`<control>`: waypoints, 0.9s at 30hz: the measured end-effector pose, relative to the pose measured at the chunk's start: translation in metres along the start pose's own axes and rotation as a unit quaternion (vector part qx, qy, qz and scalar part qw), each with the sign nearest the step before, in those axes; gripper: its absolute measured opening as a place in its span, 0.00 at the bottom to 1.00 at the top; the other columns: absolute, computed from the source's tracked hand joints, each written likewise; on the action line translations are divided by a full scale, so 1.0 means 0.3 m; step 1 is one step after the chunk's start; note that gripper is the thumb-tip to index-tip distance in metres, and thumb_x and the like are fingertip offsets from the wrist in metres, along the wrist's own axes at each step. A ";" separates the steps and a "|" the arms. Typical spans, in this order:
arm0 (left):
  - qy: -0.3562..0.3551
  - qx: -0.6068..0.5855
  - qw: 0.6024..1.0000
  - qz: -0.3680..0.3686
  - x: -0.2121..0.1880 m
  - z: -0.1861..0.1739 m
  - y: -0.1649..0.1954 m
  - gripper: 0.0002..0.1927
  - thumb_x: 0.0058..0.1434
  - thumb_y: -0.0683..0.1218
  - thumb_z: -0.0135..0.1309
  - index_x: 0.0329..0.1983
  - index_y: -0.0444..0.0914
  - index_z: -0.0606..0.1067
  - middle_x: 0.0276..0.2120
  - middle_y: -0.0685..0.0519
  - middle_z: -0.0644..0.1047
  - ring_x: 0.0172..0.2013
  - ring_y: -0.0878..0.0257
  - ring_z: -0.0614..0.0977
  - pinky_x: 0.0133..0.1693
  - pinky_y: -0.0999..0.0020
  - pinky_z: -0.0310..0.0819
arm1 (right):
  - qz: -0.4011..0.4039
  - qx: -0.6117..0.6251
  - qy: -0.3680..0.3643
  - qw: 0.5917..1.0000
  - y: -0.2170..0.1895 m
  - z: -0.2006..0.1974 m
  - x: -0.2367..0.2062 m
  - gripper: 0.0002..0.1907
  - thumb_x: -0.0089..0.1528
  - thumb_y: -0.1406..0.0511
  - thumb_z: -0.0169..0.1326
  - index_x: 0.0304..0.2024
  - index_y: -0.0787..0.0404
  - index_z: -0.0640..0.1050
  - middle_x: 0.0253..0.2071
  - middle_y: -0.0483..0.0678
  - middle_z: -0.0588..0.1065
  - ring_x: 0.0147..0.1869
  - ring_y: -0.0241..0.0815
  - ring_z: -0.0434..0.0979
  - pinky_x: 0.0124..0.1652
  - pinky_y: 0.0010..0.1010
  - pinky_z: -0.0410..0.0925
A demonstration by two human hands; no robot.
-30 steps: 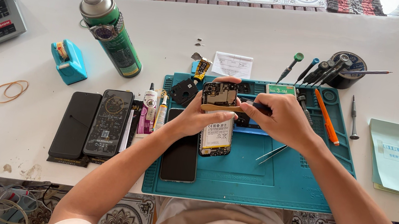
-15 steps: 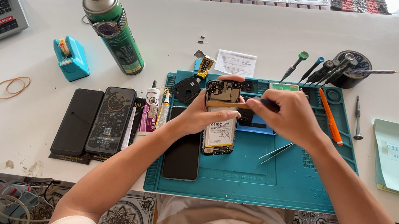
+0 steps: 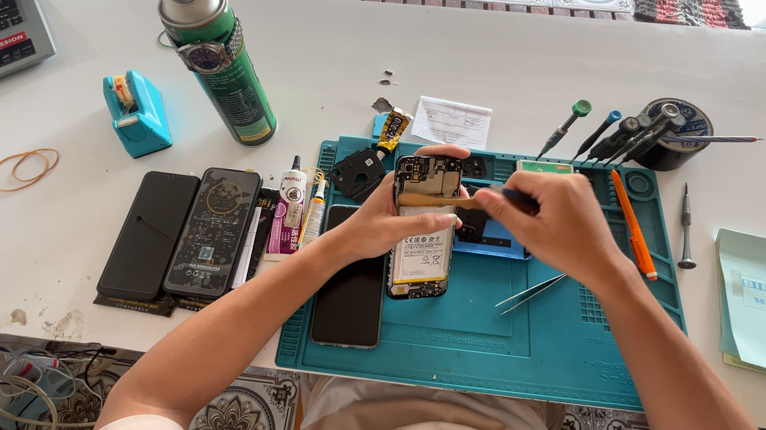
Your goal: The person holds an opened smartphone and works a pry tool around the battery to loosen it, then brushes the battery and interior with a brush and uses a screwdriver on the frame. They continue prying until the battery separates from the phone and is set on the mat.
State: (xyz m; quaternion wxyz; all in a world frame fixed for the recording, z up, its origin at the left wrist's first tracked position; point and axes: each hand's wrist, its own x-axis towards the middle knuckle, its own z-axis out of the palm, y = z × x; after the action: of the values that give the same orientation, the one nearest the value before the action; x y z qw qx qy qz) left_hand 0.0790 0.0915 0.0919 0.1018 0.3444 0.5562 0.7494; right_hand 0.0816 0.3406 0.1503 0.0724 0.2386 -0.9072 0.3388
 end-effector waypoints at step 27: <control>-0.003 -0.005 1.000 0.001 0.002 0.002 -0.001 0.38 0.65 0.44 0.62 0.75 0.39 0.59 0.56 0.49 0.76 0.55 0.62 0.80 0.58 0.57 0.82 | 0.026 0.003 0.035 0.999 0.005 -0.045 0.011 0.21 0.62 0.53 0.63 0.27 0.64 0.81 0.14 0.45 0.70 0.18 0.31 0.64 0.20 0.29 0.58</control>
State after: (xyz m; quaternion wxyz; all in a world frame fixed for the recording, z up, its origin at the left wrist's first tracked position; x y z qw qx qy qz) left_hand 0.0789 0.0923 0.0918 0.1041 0.3465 0.5516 0.7516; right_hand 0.0775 0.3490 0.1606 0.0951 0.2033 -0.9090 0.3511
